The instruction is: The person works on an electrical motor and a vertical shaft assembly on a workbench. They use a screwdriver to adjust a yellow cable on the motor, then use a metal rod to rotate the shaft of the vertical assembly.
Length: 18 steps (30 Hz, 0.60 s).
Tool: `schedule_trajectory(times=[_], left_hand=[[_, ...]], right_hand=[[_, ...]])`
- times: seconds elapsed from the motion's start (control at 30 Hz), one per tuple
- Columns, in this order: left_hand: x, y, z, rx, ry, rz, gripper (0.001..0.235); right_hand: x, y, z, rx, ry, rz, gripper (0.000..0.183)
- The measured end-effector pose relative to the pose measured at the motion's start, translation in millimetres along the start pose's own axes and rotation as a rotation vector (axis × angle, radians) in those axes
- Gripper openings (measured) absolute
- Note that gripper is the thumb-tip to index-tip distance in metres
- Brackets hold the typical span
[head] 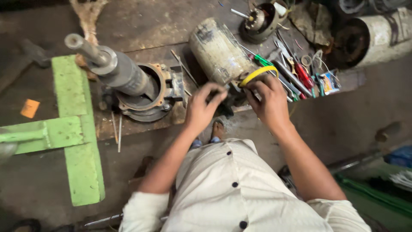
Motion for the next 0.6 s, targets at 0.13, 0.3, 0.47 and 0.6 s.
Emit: schedule_trajectory(times=[0.13,0.3,0.47,0.6], left_hand=[[-2.0,-44.6,-1.5,-0.007,-0.133,-0.241,0.014],[1.7,-58.7,-4.1,0.080,-0.138,-0.276,0.015],[6.4,-59.4,5.2,0.209,-0.229,-0.414,0.012],[2.7,-66.1,13.5,0.257,-0.290,-0.474,0.015]], right_hand=[[6.3,0.5,-12.4,-0.114,-0.103,-0.113,0.017],[8.6,2.3,-16.9,-0.217,-0.048,-0.099,0.019],[1.0,8.0,-21.4,-0.183,-0.164,-0.138,0.019],[0.3,6.4,-23.5,-0.217,-0.124,-0.107,0.019]])
Point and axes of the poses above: each hand's wrist, its own y-axis away from the middle knuckle, its own z-axis out of the back of the hand, x = y × z, the point moved 1 cm from there along -y, towards the middle knuckle, and after that the axes turned 12 degrees about x, right-handed, at the moved point
